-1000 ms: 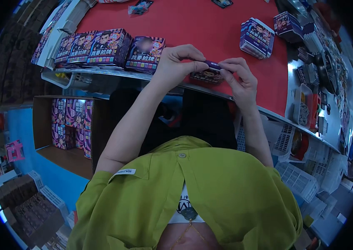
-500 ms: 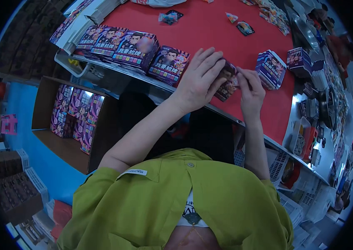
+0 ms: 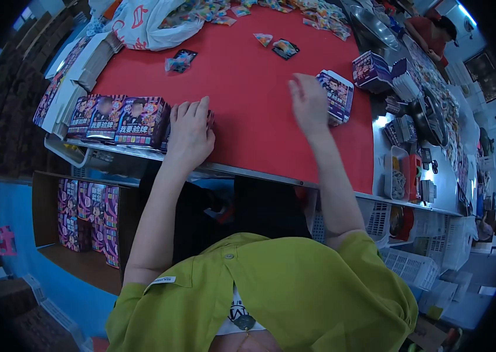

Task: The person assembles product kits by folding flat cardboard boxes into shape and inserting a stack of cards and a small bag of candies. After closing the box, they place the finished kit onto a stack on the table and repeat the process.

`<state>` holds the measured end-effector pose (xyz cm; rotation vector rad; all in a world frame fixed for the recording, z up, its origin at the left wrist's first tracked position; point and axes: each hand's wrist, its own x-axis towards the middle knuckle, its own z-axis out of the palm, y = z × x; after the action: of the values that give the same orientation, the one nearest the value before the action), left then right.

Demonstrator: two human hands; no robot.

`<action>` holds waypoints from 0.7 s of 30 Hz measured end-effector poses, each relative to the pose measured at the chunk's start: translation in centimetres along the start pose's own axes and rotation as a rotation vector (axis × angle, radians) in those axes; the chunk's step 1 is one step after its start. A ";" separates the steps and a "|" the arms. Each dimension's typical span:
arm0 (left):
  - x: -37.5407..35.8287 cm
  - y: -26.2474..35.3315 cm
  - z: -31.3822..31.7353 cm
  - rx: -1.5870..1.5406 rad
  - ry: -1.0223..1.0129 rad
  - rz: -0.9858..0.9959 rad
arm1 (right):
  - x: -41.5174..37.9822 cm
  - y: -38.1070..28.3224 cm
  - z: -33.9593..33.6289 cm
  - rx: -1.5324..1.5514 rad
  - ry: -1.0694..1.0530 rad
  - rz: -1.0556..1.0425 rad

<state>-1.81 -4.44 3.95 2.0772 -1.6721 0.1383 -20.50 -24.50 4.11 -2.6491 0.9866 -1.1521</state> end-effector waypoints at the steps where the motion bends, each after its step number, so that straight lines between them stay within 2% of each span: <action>1: 0.2 0.2 0.0 0.017 0.009 -0.002 | 0.9 2.6 -1.1 -0.168 -0.036 0.078; 2: 0.3 0.4 0.0 0.016 0.018 0.007 | 1.6 4.6 -2.2 -0.338 -0.066 0.156; 3: 0.5 0.5 0.0 0.040 -0.008 -0.006 | 1.7 6.4 -2.8 -0.344 -0.046 0.151; 5: 1.1 0.6 0.1 0.073 -0.002 -0.008 | 2.2 9.7 -2.1 -0.528 -0.167 0.107; 7: 1.4 0.5 0.1 0.066 0.002 -0.027 | 1.8 10.2 -1.1 -0.473 -0.280 0.161; 11: 1.8 0.4 0.1 0.087 0.046 -0.028 | 1.4 9.8 -1.3 -0.509 -0.108 0.069; 13: 2.0 0.9 -0.5 0.090 -0.130 -0.120 | 1.8 9.5 -1.8 -0.536 -0.009 0.003; 14: 1.9 1.2 -0.6 0.092 -0.118 -0.118 | 1.8 9.4 -2.0 -0.559 0.056 -0.053; 16: 2.0 2.6 -1.6 0.162 0.073 0.016 | 2.7 8.4 -3.1 -0.532 0.110 -0.100; 17: 2.2 3.4 -1.9 0.166 0.080 0.008 | 3.0 7.7 -3.5 -0.416 0.175 -0.100; 19: 2.8 5.3 -1.9 -0.625 0.015 -0.109 | 3.2 3.5 -5.3 -0.200 0.281 -0.148; 20: 3.1 6.0 -1.1 -0.627 0.017 -0.112 | 2.9 0.4 -6.2 -0.005 0.208 -0.128; 21: 3.4 6.6 0.2 -1.147 -0.110 -0.198 | 2.2 -2.5 -6.7 0.185 0.132 -0.102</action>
<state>-7.25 -8.50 6.95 1.3195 -1.1148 -0.8159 -22.69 -22.70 11.05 -2.5297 0.7292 -1.3829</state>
